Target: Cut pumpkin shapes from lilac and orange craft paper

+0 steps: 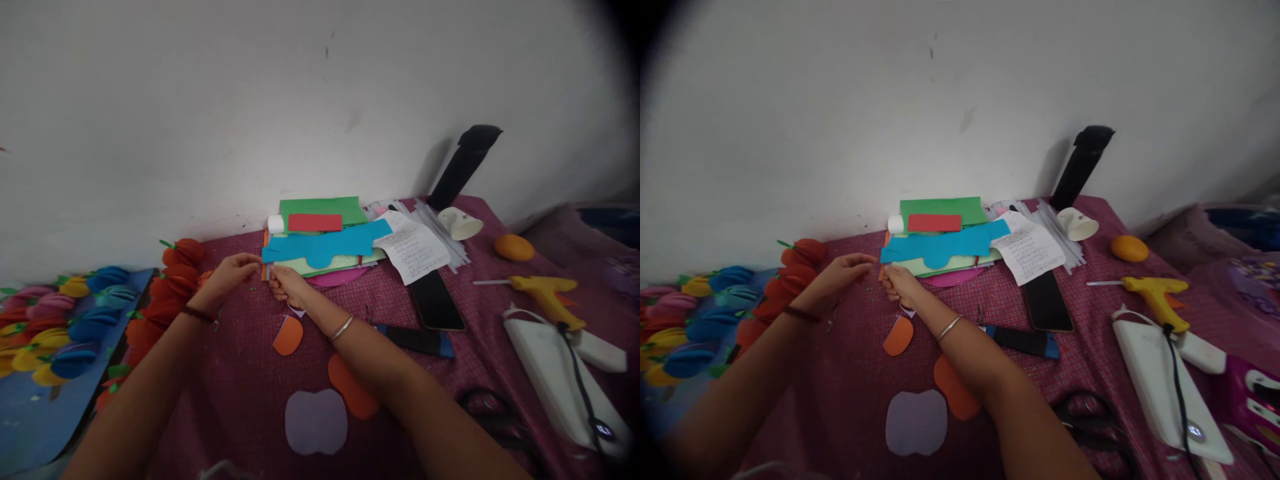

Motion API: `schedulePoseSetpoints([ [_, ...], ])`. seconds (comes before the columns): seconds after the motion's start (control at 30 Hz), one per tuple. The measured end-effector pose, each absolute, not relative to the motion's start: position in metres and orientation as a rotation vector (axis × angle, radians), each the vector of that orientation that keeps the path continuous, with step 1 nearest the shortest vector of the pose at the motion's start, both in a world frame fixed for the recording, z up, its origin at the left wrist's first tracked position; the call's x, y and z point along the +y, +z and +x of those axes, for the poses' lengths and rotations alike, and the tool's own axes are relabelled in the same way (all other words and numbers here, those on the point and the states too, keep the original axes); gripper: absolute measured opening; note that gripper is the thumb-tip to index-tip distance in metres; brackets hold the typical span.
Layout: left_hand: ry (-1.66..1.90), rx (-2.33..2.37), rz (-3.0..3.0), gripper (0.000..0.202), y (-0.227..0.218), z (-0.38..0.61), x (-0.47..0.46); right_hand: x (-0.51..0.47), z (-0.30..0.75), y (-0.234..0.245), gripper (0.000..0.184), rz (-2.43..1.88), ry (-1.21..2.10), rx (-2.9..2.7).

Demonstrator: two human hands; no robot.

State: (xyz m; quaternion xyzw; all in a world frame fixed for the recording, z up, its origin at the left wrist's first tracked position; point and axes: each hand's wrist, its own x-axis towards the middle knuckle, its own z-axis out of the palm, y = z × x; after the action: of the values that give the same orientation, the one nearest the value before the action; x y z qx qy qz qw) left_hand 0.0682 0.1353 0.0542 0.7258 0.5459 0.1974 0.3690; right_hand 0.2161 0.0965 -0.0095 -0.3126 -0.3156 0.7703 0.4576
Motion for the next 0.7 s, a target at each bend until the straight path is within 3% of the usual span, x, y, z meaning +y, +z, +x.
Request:
schedulePoseSetpoints([
  [0.27,0.040,1.552,2.508,0.032,0.022,0.042,0.142,0.095,0.219,-0.005,0.024,-0.773,1.916,-0.785],
  [0.53,-0.059,1.742,2.500,0.036,0.028,0.039,0.141,0.097,0.219,-0.008,0.025,-0.756,1.903,-0.785],
  [0.7,-0.204,1.819,2.538,0.025,0.025,0.044,0.141,0.097,0.218,-0.009,0.026,-0.762,1.899,-0.782],
])
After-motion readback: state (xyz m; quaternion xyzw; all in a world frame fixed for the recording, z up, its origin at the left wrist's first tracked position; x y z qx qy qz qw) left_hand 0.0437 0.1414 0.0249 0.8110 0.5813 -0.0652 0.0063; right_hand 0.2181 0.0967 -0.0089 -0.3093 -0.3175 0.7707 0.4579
